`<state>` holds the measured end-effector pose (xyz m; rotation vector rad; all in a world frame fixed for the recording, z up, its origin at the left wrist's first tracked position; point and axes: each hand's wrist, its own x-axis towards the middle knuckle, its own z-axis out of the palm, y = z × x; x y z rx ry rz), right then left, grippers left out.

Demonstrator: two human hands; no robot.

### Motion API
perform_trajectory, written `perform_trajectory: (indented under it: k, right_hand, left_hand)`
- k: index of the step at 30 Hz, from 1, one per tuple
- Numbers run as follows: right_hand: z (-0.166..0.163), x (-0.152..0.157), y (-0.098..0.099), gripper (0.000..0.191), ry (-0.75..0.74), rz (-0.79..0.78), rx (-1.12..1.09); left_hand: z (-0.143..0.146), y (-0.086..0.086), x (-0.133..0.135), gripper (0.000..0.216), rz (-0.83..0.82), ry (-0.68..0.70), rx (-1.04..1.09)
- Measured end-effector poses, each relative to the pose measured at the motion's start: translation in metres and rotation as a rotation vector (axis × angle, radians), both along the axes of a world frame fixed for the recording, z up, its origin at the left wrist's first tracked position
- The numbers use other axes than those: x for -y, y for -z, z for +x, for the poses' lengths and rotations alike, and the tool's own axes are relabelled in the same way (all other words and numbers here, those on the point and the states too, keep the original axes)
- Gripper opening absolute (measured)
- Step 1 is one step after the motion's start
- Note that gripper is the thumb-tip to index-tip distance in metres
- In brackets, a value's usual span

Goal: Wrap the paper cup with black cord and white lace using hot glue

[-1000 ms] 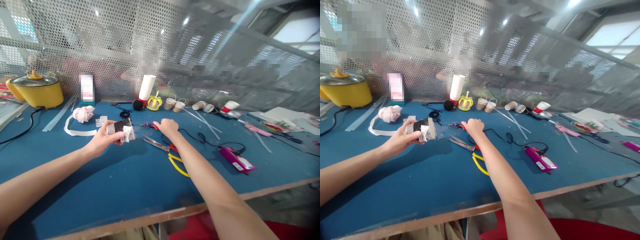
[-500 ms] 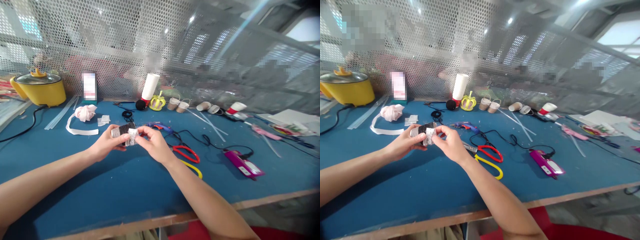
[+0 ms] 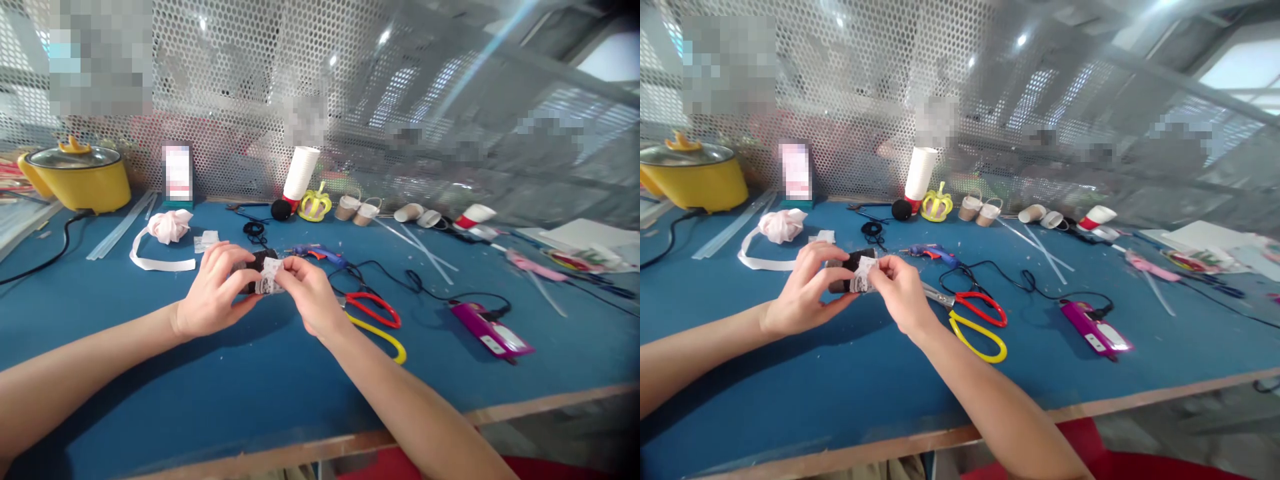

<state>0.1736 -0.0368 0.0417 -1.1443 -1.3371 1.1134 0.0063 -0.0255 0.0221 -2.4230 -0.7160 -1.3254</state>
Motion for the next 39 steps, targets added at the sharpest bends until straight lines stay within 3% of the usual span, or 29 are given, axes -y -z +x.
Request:
perform_trajectory:
  k: [6,12,17,32,39]
  right_hand:
    - [0.006,0.005,-0.002,0.013,-0.086,0.191,0.268]
    - [0.009,0.008,-0.001,0.008,-0.068,0.499,0.504]
    - [0.01,0.011,-0.003,0.009,-0.093,0.666,0.572]
    - [0.007,0.015,-0.006,0.013,-0.177,0.906,0.718]
    - [0.006,0.017,-0.008,0.013,-0.196,0.971,0.759]
  left_hand:
    - [-0.002,-0.009,0.004,0.011,-0.095,0.136,0.061]
    - [-0.004,-0.022,0.002,0.004,-0.518,0.228,0.491]
    - [-0.006,-0.026,-0.003,0.008,-0.788,0.244,0.653]
    - [-0.008,-0.033,-0.005,0.019,-1.147,0.284,0.696]
    - [-0.009,-0.033,-0.006,0.02,-1.223,0.361,0.672]
